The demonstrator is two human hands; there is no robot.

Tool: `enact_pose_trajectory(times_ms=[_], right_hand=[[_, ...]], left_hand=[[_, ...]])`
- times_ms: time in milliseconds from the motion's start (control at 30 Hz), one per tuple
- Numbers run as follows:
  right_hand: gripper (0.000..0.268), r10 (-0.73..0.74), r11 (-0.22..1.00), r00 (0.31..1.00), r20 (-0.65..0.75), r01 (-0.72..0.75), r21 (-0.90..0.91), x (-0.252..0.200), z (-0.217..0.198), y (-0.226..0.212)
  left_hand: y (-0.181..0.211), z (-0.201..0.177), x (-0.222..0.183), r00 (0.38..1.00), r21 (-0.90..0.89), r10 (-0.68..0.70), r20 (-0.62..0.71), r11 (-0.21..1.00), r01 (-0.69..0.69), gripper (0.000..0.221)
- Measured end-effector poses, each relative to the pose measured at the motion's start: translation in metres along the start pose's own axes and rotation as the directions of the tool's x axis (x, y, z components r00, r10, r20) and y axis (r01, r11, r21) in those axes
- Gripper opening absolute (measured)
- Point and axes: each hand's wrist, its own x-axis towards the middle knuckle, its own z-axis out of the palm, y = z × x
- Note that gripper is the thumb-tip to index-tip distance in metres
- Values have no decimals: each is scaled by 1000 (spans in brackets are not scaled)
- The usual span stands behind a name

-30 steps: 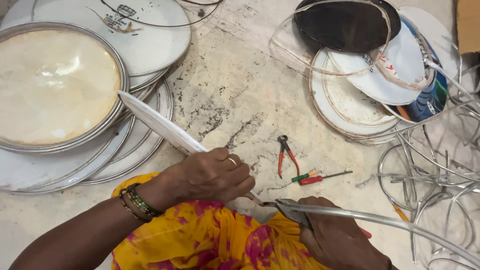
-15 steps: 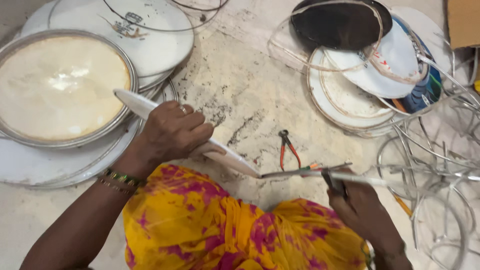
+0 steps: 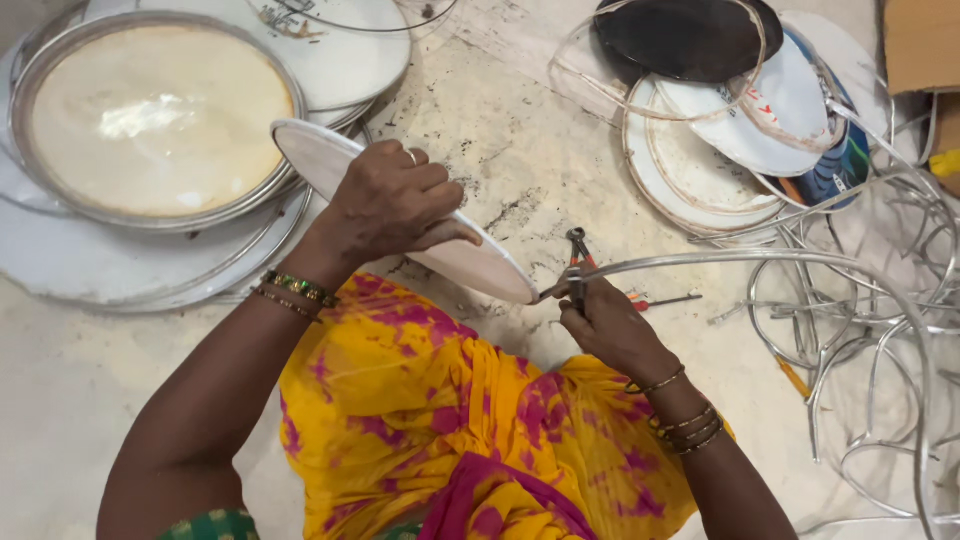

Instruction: The person uses pliers to remove the metal rims and circular skins from a large stack of drum heads, pulling the components apart by hand.

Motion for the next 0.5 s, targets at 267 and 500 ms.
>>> enact_pose_trajectory(times_ms=[267, 500], right_hand=[[17, 0, 984, 999, 49, 9, -181, -12, 3, -6], [17, 11, 942, 999, 42, 4, -337, -36, -40, -47]], left_hand=[[17, -12, 13, 985, -32, -56, 161, 998, 62, 48], [103, 18, 43, 871, -118, 57, 488, 993, 1, 23]])
